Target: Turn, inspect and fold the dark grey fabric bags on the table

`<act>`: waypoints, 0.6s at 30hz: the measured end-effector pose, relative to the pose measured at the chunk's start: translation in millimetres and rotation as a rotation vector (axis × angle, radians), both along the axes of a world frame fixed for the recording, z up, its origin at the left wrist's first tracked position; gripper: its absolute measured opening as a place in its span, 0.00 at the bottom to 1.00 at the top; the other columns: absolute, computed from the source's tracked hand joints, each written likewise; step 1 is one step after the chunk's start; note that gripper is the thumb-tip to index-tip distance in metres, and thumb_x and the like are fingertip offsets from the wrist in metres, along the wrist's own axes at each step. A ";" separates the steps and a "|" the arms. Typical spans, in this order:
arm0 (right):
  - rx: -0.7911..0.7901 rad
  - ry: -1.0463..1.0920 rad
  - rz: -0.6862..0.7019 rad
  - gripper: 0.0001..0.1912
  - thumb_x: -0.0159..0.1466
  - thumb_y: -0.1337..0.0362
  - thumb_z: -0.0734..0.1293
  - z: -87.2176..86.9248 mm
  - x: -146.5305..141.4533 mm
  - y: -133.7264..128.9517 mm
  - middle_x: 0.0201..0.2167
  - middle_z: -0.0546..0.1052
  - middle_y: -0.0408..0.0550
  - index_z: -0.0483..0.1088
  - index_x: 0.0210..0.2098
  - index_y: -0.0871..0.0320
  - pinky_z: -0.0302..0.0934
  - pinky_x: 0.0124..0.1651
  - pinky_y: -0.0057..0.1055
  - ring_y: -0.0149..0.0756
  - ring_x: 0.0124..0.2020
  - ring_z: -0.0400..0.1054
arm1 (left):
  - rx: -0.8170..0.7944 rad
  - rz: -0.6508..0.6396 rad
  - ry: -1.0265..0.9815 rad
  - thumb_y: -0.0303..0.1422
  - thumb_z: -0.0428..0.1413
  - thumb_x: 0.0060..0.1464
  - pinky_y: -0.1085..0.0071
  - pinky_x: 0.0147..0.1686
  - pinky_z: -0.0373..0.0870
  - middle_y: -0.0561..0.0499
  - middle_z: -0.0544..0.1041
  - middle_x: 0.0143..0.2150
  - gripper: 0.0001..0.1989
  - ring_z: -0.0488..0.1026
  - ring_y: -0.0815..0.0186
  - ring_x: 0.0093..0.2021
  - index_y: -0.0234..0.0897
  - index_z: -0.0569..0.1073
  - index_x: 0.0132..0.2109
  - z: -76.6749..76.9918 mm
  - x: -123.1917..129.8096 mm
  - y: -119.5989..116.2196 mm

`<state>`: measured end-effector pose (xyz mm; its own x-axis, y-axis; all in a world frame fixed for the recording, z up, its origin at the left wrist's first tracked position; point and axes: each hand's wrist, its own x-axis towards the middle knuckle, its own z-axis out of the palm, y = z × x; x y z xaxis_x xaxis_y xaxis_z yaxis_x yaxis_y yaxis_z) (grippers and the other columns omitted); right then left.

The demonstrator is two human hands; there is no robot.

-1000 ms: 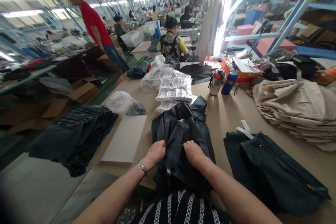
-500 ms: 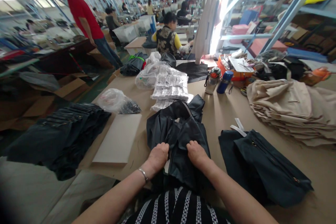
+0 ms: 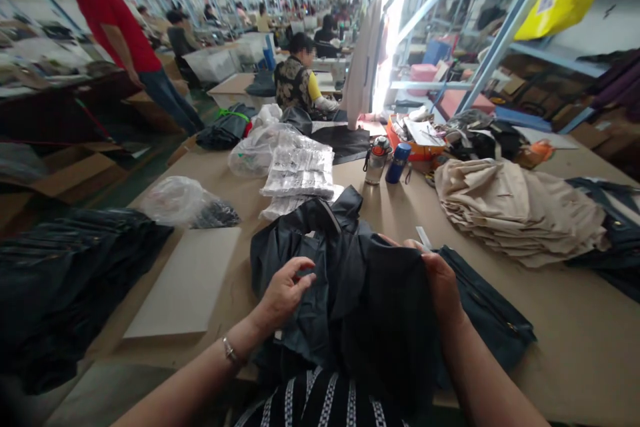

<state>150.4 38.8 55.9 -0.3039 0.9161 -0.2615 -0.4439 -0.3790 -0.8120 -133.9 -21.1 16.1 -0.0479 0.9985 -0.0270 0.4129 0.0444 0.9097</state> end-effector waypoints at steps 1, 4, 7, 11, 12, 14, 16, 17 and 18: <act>-0.006 0.053 0.017 0.08 0.53 0.57 0.60 12.0 -1.9 -1.2 0.39 0.75 0.45 0.60 0.27 0.54 0.63 0.45 0.44 0.44 0.37 0.69 | -0.035 -0.037 -0.060 0.36 0.52 0.52 0.70 0.39 0.65 0.47 0.72 0.38 0.10 0.69 0.65 0.38 0.35 0.71 0.38 4.9 11.0 4.8; -0.011 0.228 0.067 0.10 0.52 0.55 0.60 42.2 -9.1 -6.6 0.47 0.73 0.45 0.57 0.26 0.54 0.62 0.45 0.44 0.45 0.43 0.68 | -0.205 -0.009 -0.312 0.44 0.52 0.53 0.68 0.41 0.65 0.46 0.72 0.41 0.17 0.68 0.63 0.42 0.35 0.70 0.43 10.8 35.7 19.3; 0.026 0.319 0.210 0.11 0.52 0.56 0.61 58.5 -22.8 -17.9 0.39 0.76 0.49 0.55 0.23 0.55 0.62 0.40 0.41 0.42 0.35 0.69 | -0.481 0.050 -0.624 0.54 0.47 0.53 0.67 0.40 0.65 0.45 0.68 0.52 0.28 0.66 0.61 0.46 0.40 0.65 0.53 9.5 47.5 31.8; 0.036 0.448 0.568 0.14 0.51 0.56 0.62 49.1 -53.5 -40.8 0.25 0.78 0.54 0.53 0.20 0.56 0.62 0.41 0.43 0.48 0.35 0.72 | -0.613 -0.183 -0.877 0.51 0.57 0.46 0.72 0.33 0.64 0.46 0.73 0.43 0.29 0.68 0.65 0.37 0.38 0.67 0.51 11.4 49.3 35.3; 0.017 0.493 0.649 0.15 0.51 0.55 0.63 41.2 -60.6 -46.3 0.22 0.77 0.54 0.54 0.20 0.57 0.63 0.40 0.43 0.49 0.33 0.73 | -0.631 -0.264 -0.899 0.48 0.60 0.43 0.73 0.30 0.63 0.47 0.74 0.37 0.27 0.67 0.67 0.33 0.36 0.70 0.47 13.3 48.7 32.9; -0.052 0.587 0.765 0.13 0.51 0.55 0.63 21.4 -70.8 -55.7 0.16 0.74 0.50 0.57 0.22 0.58 0.64 0.36 0.41 0.48 0.27 0.73 | -0.660 -0.357 -0.893 0.41 0.64 0.36 0.74 0.26 0.60 0.51 0.71 0.27 0.20 0.64 0.70 0.26 0.32 0.72 0.35 17.7 47.4 25.3; -0.124 0.660 0.797 0.09 0.52 0.59 0.62 1.6 -75.6 -62.7 0.11 0.68 0.43 0.61 0.25 0.59 0.64 0.27 0.34 0.41 0.19 0.70 | -0.670 -0.378 -0.865 0.35 0.66 0.31 0.74 0.23 0.56 0.55 0.67 0.21 0.17 0.59 0.73 0.22 0.32 0.69 0.27 21.7 46.7 16.9; -0.150 0.677 0.806 0.07 0.52 0.61 0.61 -6.2 -76.5 -65.5 0.09 0.65 0.41 0.62 0.27 0.59 0.62 0.22 0.30 0.37 0.15 0.67 | -0.665 -0.382 -0.854 0.33 0.66 0.30 0.75 0.22 0.54 0.56 0.65 0.20 0.16 0.56 0.75 0.22 0.32 0.68 0.25 23.1 46.7 13.5; -0.173 0.674 0.819 0.07 0.51 0.63 0.61 -11.7 -76.7 -67.8 0.09 0.62 0.40 0.63 0.27 0.60 0.58 0.18 0.26 0.34 0.12 0.62 | -0.654 -0.382 -0.843 0.31 0.65 0.30 0.75 0.21 0.52 0.57 0.63 0.20 0.15 0.55 0.76 0.21 0.32 0.67 0.25 24.2 46.9 11.1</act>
<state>73.7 -29.0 44.2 -0.9387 0.3347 0.0827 -0.3388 -0.8507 -0.4020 -87.0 -10.1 40.3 0.5375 0.7263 -0.4285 -0.2319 0.6159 0.7529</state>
